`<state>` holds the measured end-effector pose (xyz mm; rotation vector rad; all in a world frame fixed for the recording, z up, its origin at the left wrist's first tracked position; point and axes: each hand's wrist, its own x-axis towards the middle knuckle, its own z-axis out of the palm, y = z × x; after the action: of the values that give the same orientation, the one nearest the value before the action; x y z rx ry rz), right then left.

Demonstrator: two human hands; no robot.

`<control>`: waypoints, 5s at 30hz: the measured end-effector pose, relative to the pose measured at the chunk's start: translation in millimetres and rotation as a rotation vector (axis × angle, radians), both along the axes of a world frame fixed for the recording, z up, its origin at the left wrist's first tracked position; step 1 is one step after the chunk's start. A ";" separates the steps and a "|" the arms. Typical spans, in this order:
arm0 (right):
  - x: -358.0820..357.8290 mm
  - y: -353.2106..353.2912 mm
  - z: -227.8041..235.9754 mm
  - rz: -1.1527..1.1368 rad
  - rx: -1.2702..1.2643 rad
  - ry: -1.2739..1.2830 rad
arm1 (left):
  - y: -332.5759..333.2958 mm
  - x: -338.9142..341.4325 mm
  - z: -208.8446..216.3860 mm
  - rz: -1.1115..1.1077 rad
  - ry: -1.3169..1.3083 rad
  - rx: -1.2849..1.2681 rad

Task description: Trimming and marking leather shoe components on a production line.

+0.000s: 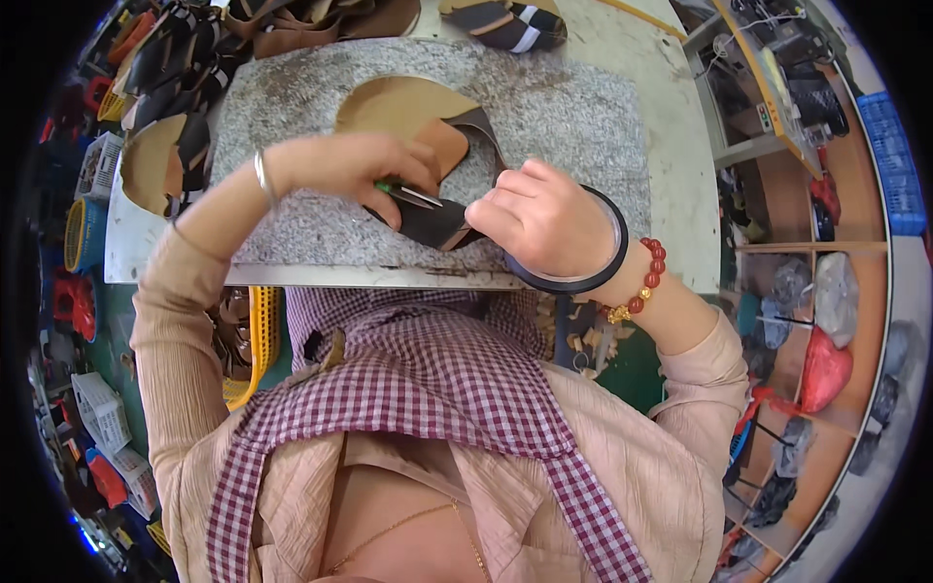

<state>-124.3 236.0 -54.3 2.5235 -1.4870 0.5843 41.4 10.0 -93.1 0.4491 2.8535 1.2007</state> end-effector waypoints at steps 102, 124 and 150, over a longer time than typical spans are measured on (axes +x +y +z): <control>-46.0 -25.5 -30.3 -0.321 0.163 -0.884 | 64.1 -49.7 36.1 0.722 -0.292 0.438; 42.2 23.8 -70.6 -0.395 -0.108 -0.824 | 41.0 -8.1 32.6 0.184 -0.269 0.158; -4.8 38.4 -63.9 -0.530 0.053 -0.889 | 56.9 -9.4 34.8 0.291 -0.175 -0.035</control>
<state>-129.1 274.4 -118.2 1.7833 -2.3178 1.6823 32.0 66.9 -58.3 -0.0748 2.8493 1.1570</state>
